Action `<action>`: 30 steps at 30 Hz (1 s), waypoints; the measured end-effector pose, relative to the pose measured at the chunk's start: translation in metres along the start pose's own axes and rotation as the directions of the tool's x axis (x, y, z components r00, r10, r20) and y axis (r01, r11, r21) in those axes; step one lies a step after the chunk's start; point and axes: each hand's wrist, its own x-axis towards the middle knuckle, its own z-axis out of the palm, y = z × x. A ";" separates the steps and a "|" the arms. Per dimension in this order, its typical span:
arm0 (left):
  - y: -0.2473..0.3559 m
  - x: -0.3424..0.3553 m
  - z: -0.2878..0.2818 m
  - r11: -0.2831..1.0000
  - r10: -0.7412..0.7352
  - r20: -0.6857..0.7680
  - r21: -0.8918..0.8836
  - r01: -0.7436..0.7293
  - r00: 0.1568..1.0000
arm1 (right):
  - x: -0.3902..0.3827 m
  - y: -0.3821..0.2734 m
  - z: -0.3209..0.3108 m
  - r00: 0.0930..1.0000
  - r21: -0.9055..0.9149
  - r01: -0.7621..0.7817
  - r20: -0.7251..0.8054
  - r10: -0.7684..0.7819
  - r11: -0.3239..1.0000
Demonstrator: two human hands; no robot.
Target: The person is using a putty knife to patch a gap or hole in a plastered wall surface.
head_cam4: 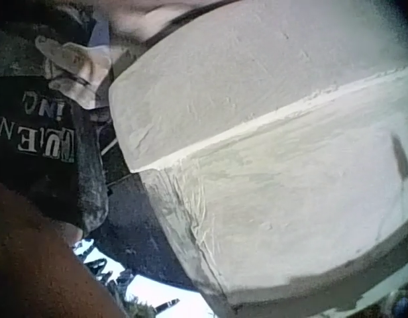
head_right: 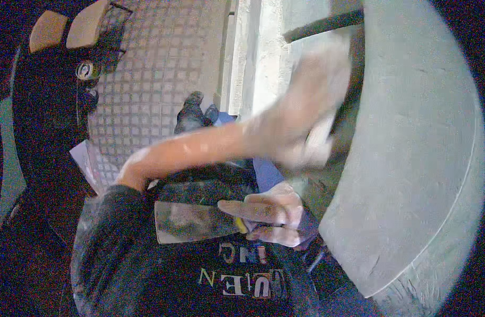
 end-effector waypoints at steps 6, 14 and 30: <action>-0.003 0.005 0.002 0.989 -0.117 -0.133 -0.103 0.104 0.984 | 0.019 -0.008 0.006 0.982 -0.107 0.007 -0.187 -0.027 0.994; -0.011 0.002 0.000 0.990 -0.023 -0.115 -0.142 0.006 0.993 | 0.023 -0.025 -0.002 0.969 -0.046 -0.240 -0.069 0.237 0.970; -0.039 0.022 -0.010 0.993 -0.013 -0.080 -0.117 0.004 0.997 | 0.021 -0.016 0.005 0.985 0.009 -0.120 -0.122 0.120 0.993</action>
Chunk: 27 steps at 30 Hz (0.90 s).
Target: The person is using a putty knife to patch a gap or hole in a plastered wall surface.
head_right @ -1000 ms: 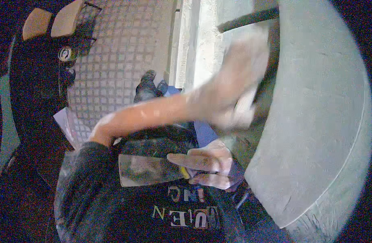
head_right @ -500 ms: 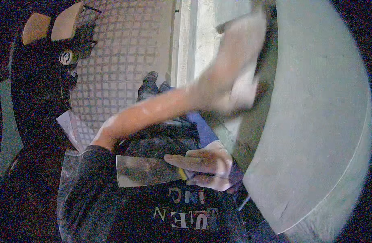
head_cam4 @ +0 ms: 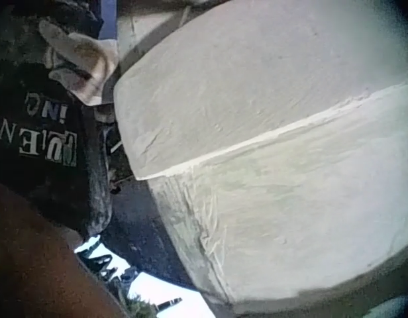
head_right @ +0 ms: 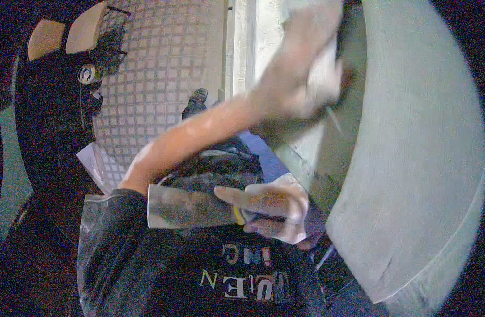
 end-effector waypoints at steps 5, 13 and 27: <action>0.033 -0.049 0.016 0.992 -0.113 -0.010 0.062 0.114 0.994 | -0.003 -0.002 -0.003 0.976 -0.025 -0.213 -0.046 0.212 0.977; -0.002 -0.028 0.015 0.999 0.020 -0.172 0.031 -0.015 0.985 | 0.007 -0.002 0.004 0.982 -0.043 -0.166 -0.097 0.161 0.985; 0.023 -0.119 -0.088 0.712 -0.643 -0.120 -0.460 0.531 0.757 | -0.011 0.018 0.051 0.730 0.225 -0.443 -0.471 0.495 0.868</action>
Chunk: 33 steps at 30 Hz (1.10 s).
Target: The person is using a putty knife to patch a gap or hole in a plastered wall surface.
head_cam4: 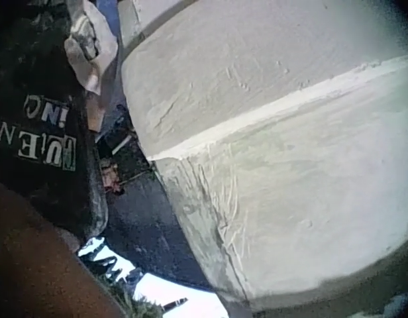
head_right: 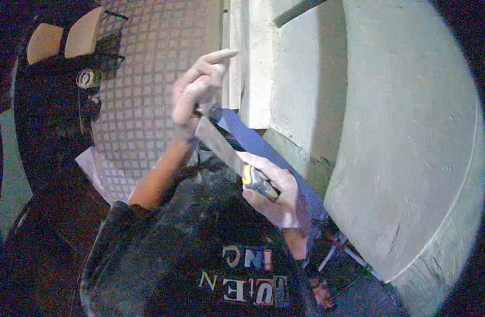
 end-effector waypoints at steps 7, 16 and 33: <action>0.057 -0.003 -0.035 0.786 -0.496 -0.056 -0.454 0.421 0.866 | -0.004 0.034 0.007 0.975 0.500 -0.157 -0.059 0.214 0.852; 0.057 -0.027 -0.008 0.562 -0.651 -0.118 -0.739 0.372 0.749 | -0.014 0.047 0.009 0.967 0.544 -0.170 -0.066 0.244 0.822; 0.044 -0.051 0.031 0.676 -0.613 0.220 -0.352 0.648 0.759 | -0.081 0.054 0.024 0.919 0.348 -0.113 -0.319 0.231 0.931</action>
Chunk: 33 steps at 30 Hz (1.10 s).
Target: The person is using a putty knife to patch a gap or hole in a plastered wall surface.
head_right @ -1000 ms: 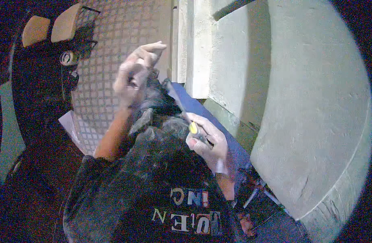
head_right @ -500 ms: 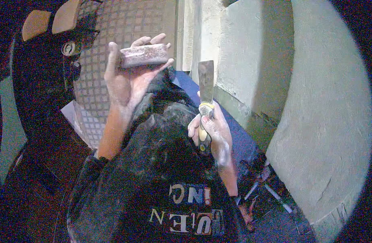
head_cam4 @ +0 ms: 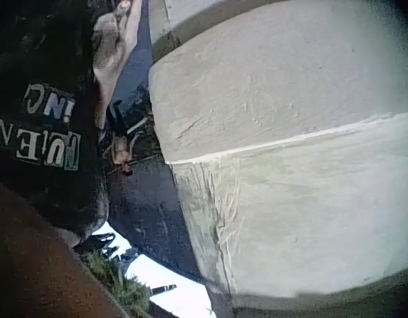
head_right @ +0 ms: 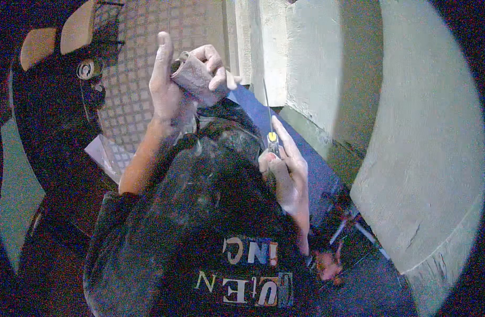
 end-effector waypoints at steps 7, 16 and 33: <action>-0.011 -0.023 0.022 0.978 -0.076 0.034 0.197 0.067 0.997 | -0.047 0.004 0.006 0.991 -0.040 -0.052 -0.126 0.047 0.998; -0.023 -0.051 0.053 0.646 -0.207 0.197 0.763 -0.018 0.958 | -0.059 0.012 0.041 0.891 0.030 -0.067 -0.449 0.073 0.997; -0.040 -0.062 0.049 0.804 -0.086 0.418 0.565 -0.184 0.904 | -0.037 0.050 0.062 0.838 -0.013 0.290 -0.480 -0.260 0.957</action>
